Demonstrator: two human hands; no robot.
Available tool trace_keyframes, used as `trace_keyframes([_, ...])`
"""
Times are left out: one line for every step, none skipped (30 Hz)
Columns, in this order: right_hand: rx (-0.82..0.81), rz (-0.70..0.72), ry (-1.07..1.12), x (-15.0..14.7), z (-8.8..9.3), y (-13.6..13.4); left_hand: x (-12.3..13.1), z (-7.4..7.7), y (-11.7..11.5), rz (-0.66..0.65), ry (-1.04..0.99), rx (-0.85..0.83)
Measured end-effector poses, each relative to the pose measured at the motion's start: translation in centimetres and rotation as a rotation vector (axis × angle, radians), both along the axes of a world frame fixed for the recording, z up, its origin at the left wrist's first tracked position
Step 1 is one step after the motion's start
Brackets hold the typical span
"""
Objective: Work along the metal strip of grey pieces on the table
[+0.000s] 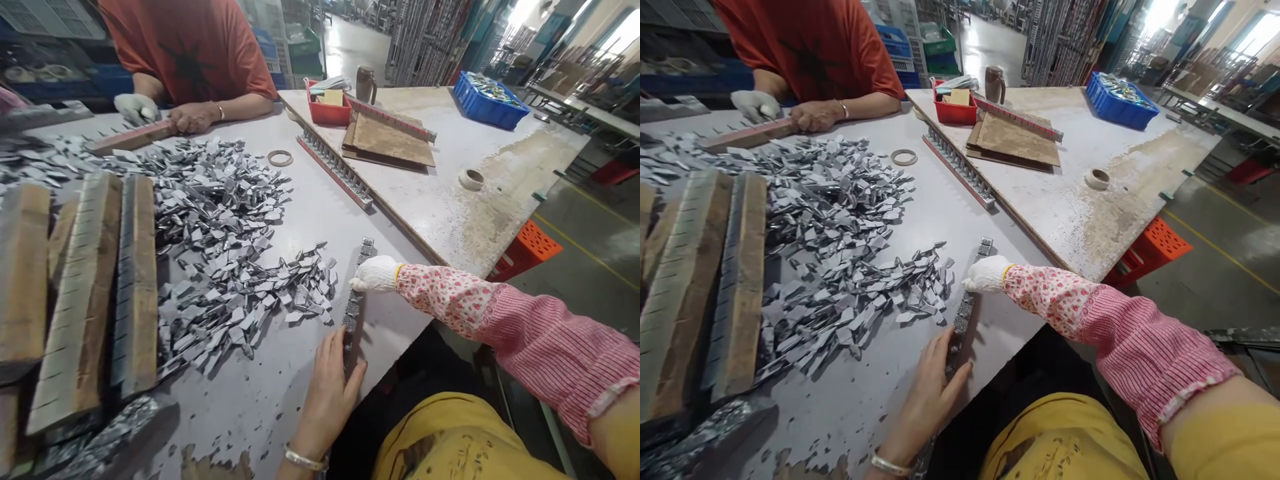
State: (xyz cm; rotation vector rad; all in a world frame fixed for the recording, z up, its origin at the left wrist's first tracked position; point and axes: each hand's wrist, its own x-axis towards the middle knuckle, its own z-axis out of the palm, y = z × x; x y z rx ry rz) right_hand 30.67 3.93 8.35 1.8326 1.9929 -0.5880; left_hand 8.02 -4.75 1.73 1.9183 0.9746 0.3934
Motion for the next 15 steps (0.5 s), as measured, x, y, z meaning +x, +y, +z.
trace_keyframes([-0.006, 0.009, -0.009, -0.2, -0.1, 0.2, 0.0, 0.0, 0.0, -0.002, -0.002, -0.006])
trace_keyframes([-0.005, 0.019, -0.022, -0.5, -0.2, 0.4, 0.0, 0.0, -0.1, -0.004, -0.003, -0.011])
trace_keyframes([-0.001, 0.028, -0.037, -0.7, -0.5, 0.5, 0.0, 0.1, -0.1, -0.003, -0.003, -0.015])
trace_keyframes([0.005, 0.034, -0.049, -1.0, -0.7, 0.5, -0.1, 0.2, 0.0, -0.003, -0.005, -0.017])
trace_keyframes([0.01, 0.035, -0.054, -1.2, -0.9, 0.4, -0.2, 0.4, 0.1, -0.007, -0.009, -0.023])
trace_keyframes([0.015, 0.03, -0.056, -1.3, -1.1, 0.3, -0.4, 0.6, 0.4, -0.016, -0.016, -0.042])
trace_keyframes([0.022, 0.025, -0.051, -1.3, -1.2, 0.1, -0.5, 0.9, 0.9, -0.018, -0.025, -0.072])
trace_keyframes([0.033, 0.02, -0.045, -1.3, -1.3, -0.2, -0.6, 1.2, 1.5, -0.004, -0.028, -0.095])
trace_keyframes([0.048, 0.015, -0.042, -1.2, -1.2, -0.4, -0.6, 1.4, 2.3, 0.026, -0.008, -0.087])
trace_keyframes([0.062, 0.013, -0.034, -1.0, -1.2, -0.6, -0.5, 1.5, 3.2, 0.07, 0.035, -0.048])
trace_keyframes([0.071, 0.015, -0.012, -0.8, -1.0, -0.7, -0.3, 1.6, 4.2, 0.124, 0.096, 0.017])
trace_keyframes([0.073, 0.01, 0.021, -0.6, -0.8, -0.9, 0.0, 1.5, 5.2, 0.177, 0.165, 0.096])
trace_keyframes([0.063, -0.01, 0.062, -0.3, -0.6, -1.0, 0.4, 1.4, 6.2, 0.219, 0.233, 0.171])
trace_keyframes([0.054, -0.043, 0.106, 0.0, -0.4, -1.2, 0.9, 1.1, 7.1, 0.247, 0.286, 0.219])
trace_keyframes([0.051, -0.085, 0.146, 0.4, -0.2, -1.4, 1.2, 0.8, 7.8, 0.268, 0.322, 0.24])
